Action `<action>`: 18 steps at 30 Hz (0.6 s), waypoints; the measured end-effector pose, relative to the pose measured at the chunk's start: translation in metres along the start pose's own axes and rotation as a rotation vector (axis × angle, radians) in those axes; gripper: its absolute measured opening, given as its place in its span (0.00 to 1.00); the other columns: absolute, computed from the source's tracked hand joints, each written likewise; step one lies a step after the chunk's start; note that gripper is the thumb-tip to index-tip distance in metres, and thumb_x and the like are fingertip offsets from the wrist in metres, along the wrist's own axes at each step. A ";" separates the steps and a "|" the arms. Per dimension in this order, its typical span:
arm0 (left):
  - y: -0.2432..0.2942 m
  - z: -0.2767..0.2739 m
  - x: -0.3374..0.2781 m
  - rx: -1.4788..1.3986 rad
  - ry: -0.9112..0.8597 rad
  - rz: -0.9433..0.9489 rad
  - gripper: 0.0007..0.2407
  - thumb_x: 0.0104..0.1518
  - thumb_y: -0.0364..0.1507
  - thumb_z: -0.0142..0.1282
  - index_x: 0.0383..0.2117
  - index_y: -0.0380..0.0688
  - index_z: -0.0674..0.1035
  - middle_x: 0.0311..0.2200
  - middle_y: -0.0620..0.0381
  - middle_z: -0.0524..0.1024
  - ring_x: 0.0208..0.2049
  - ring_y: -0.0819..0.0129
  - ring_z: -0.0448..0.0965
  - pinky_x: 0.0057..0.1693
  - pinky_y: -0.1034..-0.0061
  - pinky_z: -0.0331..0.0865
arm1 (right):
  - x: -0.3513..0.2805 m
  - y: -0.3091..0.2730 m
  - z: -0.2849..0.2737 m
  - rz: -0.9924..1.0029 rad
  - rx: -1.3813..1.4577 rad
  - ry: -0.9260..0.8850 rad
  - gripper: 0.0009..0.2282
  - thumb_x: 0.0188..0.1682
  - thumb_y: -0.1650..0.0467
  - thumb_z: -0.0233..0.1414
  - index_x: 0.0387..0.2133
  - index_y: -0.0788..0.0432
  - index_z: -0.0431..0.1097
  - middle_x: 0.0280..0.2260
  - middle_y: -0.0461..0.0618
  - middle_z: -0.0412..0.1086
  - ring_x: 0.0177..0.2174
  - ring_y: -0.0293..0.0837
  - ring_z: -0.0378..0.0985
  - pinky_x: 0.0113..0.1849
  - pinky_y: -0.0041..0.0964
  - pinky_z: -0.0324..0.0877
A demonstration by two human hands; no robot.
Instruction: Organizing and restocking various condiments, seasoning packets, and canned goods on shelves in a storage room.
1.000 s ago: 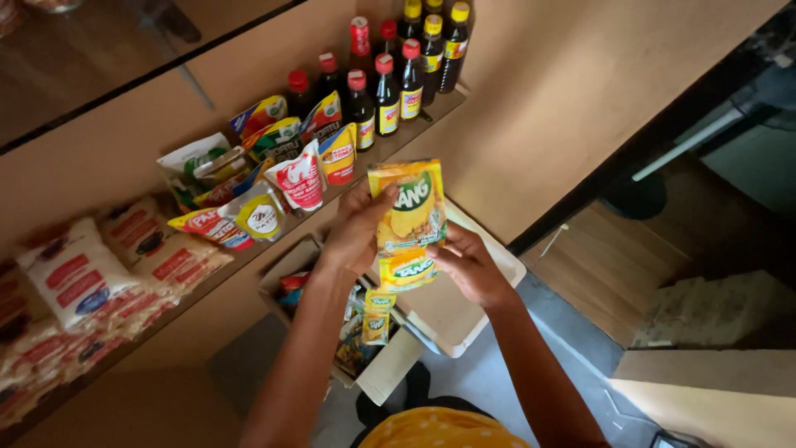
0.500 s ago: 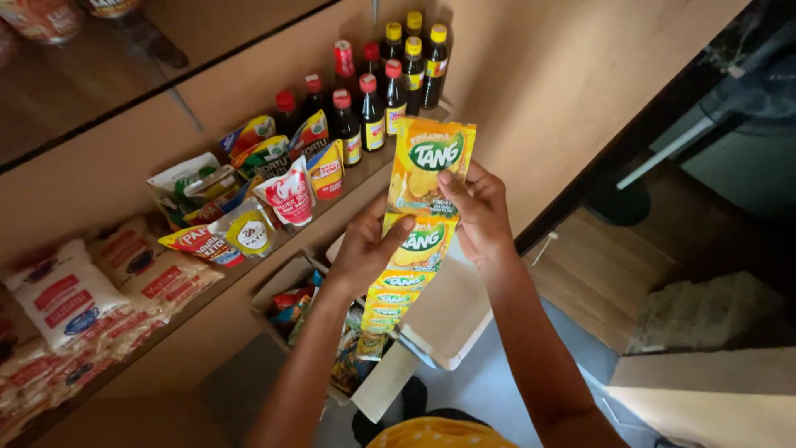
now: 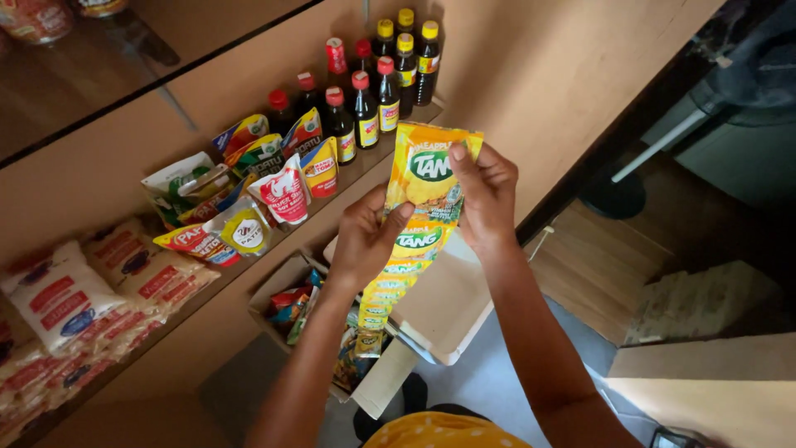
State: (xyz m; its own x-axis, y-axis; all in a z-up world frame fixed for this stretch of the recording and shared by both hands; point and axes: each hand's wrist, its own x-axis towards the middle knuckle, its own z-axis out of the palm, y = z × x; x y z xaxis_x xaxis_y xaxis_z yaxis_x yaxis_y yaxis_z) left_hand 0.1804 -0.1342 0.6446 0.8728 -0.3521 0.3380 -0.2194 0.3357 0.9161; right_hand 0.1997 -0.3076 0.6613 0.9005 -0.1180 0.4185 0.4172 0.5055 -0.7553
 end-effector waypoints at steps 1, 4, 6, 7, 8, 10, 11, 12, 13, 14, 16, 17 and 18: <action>-0.001 0.001 0.000 -0.001 -0.004 0.003 0.12 0.67 0.27 0.53 0.53 0.33 0.76 0.43 0.57 0.82 0.41 0.79 0.79 0.47 0.79 0.76 | 0.001 0.002 -0.002 -0.005 -0.002 0.000 0.09 0.57 0.70 0.56 0.41 0.67 0.74 0.37 0.48 0.77 0.36 0.34 0.77 0.40 0.32 0.75; -0.007 0.001 -0.002 0.009 0.015 0.004 0.12 0.67 0.27 0.53 0.52 0.32 0.76 0.43 0.57 0.82 0.41 0.79 0.79 0.47 0.79 0.77 | 0.000 0.008 -0.007 -0.039 -0.016 0.031 0.09 0.58 0.69 0.57 0.40 0.67 0.75 0.36 0.47 0.76 0.34 0.33 0.75 0.39 0.31 0.74; -0.015 -0.002 -0.001 0.030 0.000 0.047 0.11 0.67 0.26 0.53 0.51 0.32 0.76 0.43 0.58 0.81 0.42 0.80 0.78 0.48 0.80 0.75 | 0.000 0.013 -0.009 -0.059 -0.065 0.061 0.09 0.58 0.69 0.57 0.38 0.67 0.75 0.34 0.46 0.76 0.33 0.32 0.74 0.38 0.30 0.73; -0.008 0.000 0.001 0.033 0.004 0.051 0.11 0.67 0.26 0.53 0.51 0.32 0.76 0.43 0.58 0.81 0.42 0.80 0.78 0.48 0.80 0.75 | 0.000 0.012 -0.007 -0.059 -0.062 0.056 0.09 0.58 0.69 0.57 0.38 0.67 0.75 0.34 0.46 0.76 0.33 0.32 0.74 0.38 0.30 0.73; -0.001 0.002 0.003 0.045 0.017 0.059 0.11 0.66 0.26 0.55 0.50 0.33 0.75 0.42 0.59 0.81 0.42 0.80 0.78 0.48 0.81 0.75 | -0.001 0.011 -0.004 -0.054 -0.089 0.055 0.10 0.57 0.68 0.57 0.37 0.67 0.75 0.34 0.46 0.76 0.32 0.32 0.74 0.37 0.30 0.72; 0.011 0.008 0.011 0.052 0.025 0.067 0.11 0.65 0.26 0.56 0.49 0.34 0.74 0.41 0.60 0.81 0.42 0.81 0.78 0.47 0.81 0.74 | -0.004 0.009 -0.001 -0.051 -0.121 0.059 0.10 0.56 0.68 0.57 0.37 0.66 0.75 0.33 0.46 0.76 0.32 0.32 0.74 0.36 0.29 0.72; 0.017 0.011 0.016 0.076 0.087 0.077 0.10 0.64 0.27 0.57 0.48 0.35 0.75 0.39 0.61 0.81 0.40 0.81 0.78 0.45 0.82 0.74 | -0.006 0.008 0.001 -0.070 -0.159 0.041 0.09 0.56 0.68 0.58 0.37 0.66 0.74 0.34 0.45 0.76 0.32 0.31 0.73 0.37 0.28 0.71; 0.023 0.015 0.021 0.099 0.149 0.087 0.10 0.63 0.27 0.57 0.47 0.35 0.75 0.37 0.62 0.81 0.38 0.81 0.78 0.43 0.82 0.73 | -0.008 0.007 0.004 -0.090 -0.196 0.024 0.09 0.55 0.68 0.58 0.38 0.65 0.74 0.34 0.44 0.75 0.33 0.30 0.73 0.37 0.27 0.70; 0.020 0.017 0.024 0.099 0.151 0.085 0.10 0.63 0.27 0.57 0.47 0.35 0.75 0.37 0.62 0.81 0.38 0.81 0.78 0.43 0.82 0.73 | -0.010 0.008 0.005 -0.087 -0.196 0.023 0.09 0.55 0.68 0.58 0.38 0.65 0.74 0.34 0.44 0.75 0.33 0.30 0.73 0.37 0.27 0.70; 0.017 0.019 0.028 0.118 0.199 0.142 0.09 0.65 0.28 0.57 0.45 0.35 0.77 0.36 0.62 0.81 0.37 0.81 0.77 0.44 0.82 0.73 | -0.011 0.008 0.005 -0.120 -0.203 0.018 0.08 0.56 0.69 0.59 0.38 0.64 0.72 0.34 0.44 0.75 0.33 0.30 0.72 0.38 0.27 0.70; 0.014 0.022 0.029 0.140 0.248 0.190 0.08 0.66 0.28 0.57 0.44 0.35 0.78 0.36 0.62 0.80 0.37 0.82 0.76 0.44 0.82 0.73 | -0.013 0.010 0.003 -0.145 -0.207 0.017 0.08 0.56 0.69 0.59 0.38 0.64 0.71 0.34 0.43 0.74 0.34 0.29 0.71 0.38 0.26 0.69; 0.014 0.025 0.029 0.168 0.248 0.207 0.07 0.67 0.28 0.57 0.42 0.35 0.79 0.35 0.62 0.80 0.37 0.82 0.75 0.44 0.83 0.72 | -0.014 0.012 0.000 -0.162 -0.206 0.038 0.07 0.56 0.70 0.59 0.37 0.64 0.71 0.34 0.43 0.73 0.33 0.29 0.71 0.38 0.26 0.69; 0.015 0.027 0.028 0.196 0.249 0.225 0.07 0.67 0.28 0.58 0.41 0.35 0.79 0.34 0.62 0.79 0.36 0.83 0.73 0.43 0.83 0.72 | -0.014 0.013 -0.004 -0.180 -0.205 0.059 0.07 0.56 0.71 0.59 0.37 0.64 0.71 0.33 0.42 0.73 0.33 0.29 0.71 0.37 0.26 0.69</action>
State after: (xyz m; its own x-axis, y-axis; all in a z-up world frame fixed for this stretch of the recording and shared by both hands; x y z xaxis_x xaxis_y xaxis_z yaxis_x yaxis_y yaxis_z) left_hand 0.1899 -0.1627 0.6732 0.8673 -0.0574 0.4945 -0.4755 0.1989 0.8569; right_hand 0.1927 -0.3026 0.6442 0.8128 -0.2428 0.5295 0.5817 0.2892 -0.7603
